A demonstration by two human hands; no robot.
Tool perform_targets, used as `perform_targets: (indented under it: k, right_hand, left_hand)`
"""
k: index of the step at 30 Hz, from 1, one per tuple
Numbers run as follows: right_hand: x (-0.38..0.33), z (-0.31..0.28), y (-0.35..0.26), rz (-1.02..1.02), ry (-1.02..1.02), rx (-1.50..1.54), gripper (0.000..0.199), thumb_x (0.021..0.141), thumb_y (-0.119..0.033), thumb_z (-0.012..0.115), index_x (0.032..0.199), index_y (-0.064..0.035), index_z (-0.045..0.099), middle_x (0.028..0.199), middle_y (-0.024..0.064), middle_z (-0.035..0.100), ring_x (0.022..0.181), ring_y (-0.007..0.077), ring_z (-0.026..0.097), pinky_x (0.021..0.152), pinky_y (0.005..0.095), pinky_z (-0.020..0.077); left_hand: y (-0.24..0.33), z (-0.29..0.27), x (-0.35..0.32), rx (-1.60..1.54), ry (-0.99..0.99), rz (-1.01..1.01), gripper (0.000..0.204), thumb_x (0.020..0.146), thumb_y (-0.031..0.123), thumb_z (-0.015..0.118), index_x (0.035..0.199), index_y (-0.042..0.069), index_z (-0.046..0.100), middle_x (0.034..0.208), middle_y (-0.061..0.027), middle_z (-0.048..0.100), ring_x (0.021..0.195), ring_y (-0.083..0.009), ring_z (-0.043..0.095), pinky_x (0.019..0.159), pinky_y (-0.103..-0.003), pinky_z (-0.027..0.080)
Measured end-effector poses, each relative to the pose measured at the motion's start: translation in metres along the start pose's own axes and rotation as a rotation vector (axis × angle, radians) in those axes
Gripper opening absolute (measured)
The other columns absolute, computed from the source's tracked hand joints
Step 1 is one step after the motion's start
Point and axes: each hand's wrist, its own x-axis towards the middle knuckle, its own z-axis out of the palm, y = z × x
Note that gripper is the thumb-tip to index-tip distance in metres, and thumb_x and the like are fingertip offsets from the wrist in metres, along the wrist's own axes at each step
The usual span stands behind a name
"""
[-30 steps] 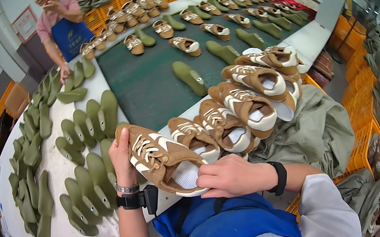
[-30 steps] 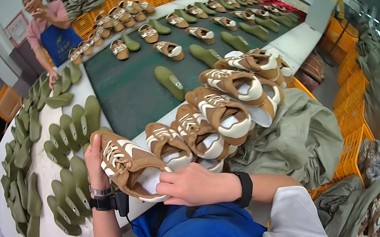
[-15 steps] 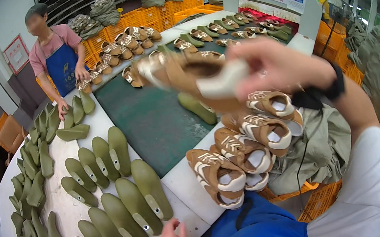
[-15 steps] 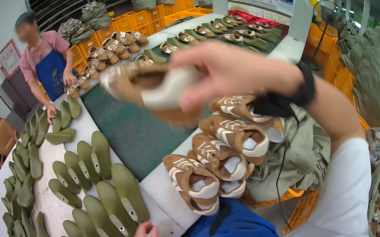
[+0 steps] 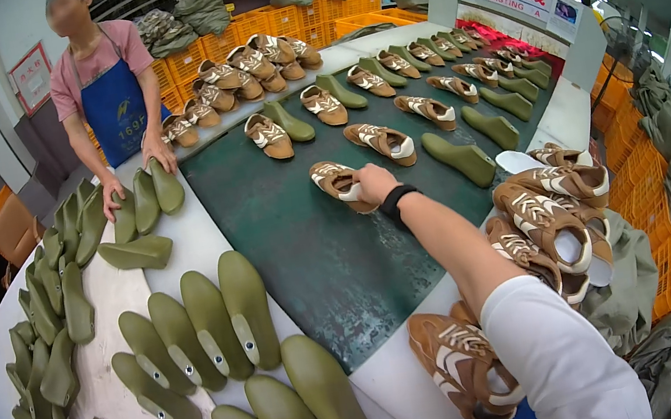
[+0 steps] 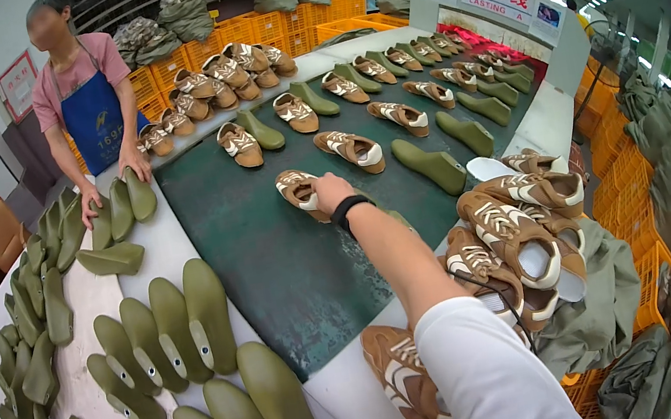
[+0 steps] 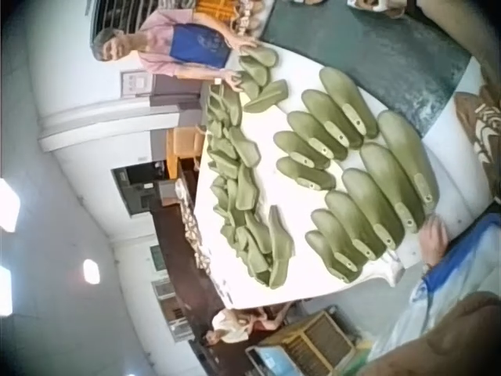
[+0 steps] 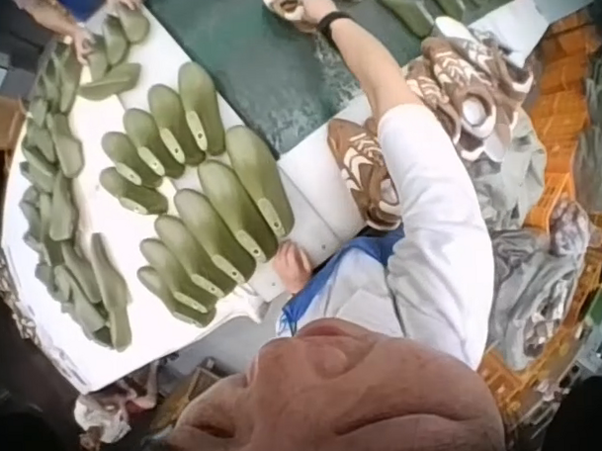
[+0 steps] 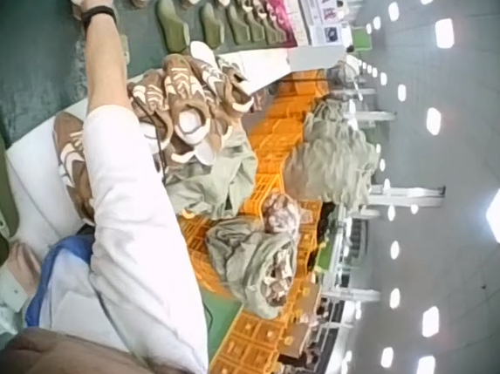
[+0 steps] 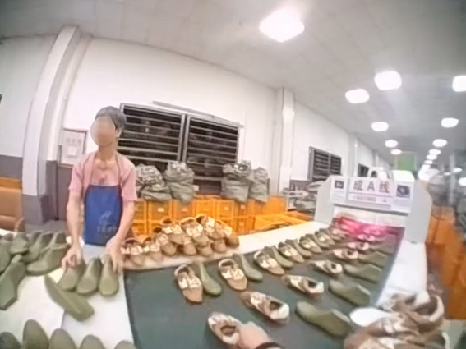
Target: Sorting and organizing shoes and shoe lasts on a factory production table.
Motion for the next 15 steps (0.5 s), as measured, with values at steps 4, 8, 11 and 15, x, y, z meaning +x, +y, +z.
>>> perform_targets:
  k: [4,8,11,15]
  right_hand:
    - [-0.004,0.04,0.021,0.051,-0.007,0.117,0.068,0.072,0.001,0.059,0.134,-0.0181,0.039,0.128,0.022,0.038,0.115,0.0391,0.047,0.094,0.039,0.0433]
    - [-0.028,0.002,0.018,0.083,-0.078,0.005,0.068,0.073,0.001,0.052,0.136,-0.0188,0.035,0.131,0.0199,0.035,0.115,0.0401,0.045,0.093,0.0417,0.0429]
    - [-0.025,-0.043,0.05,-0.053,-0.161,-0.147,0.055,0.07,0.001,0.051,0.122,-0.0131,0.054,0.117,0.0163,0.056,0.109,0.0327,0.054,0.09,0.0386,0.0447]
    - [-0.069,-0.123,-0.005,-0.247,-0.324,-0.147,0.047,0.069,-0.005,0.052,0.115,-0.0102,0.06,0.113,0.0162,0.06,0.105,0.0295,0.057,0.087,0.0371,0.0457]
  left_hand:
    - [-0.008,-0.001,0.004,-0.022,0.026,0.071,0.028,0.075,0.004,0.061,0.102,-0.001,0.055,0.104,-0.019,0.058,0.095,-0.0366,0.055,0.084,-0.045,0.042]
    - [-0.004,-0.003,0.0,-0.036,0.034,0.016,0.026,0.076,0.004,0.06,0.102,-0.001,0.055,0.107,-0.02,0.057,0.099,-0.0375,0.053,0.087,-0.045,0.041]
    - [0.0,0.002,0.005,-0.057,0.033,0.047,0.025,0.078,0.004,0.059,0.102,-0.001,0.054,0.108,-0.0203,0.056,0.102,-0.0385,0.051,0.089,-0.046,0.04]
    - [-0.003,0.005,0.002,-0.027,0.045,0.077,0.028,0.078,0.005,0.06,0.105,-0.002,0.055,0.109,-0.0207,0.056,0.104,-0.0383,0.051,0.093,-0.045,0.039]
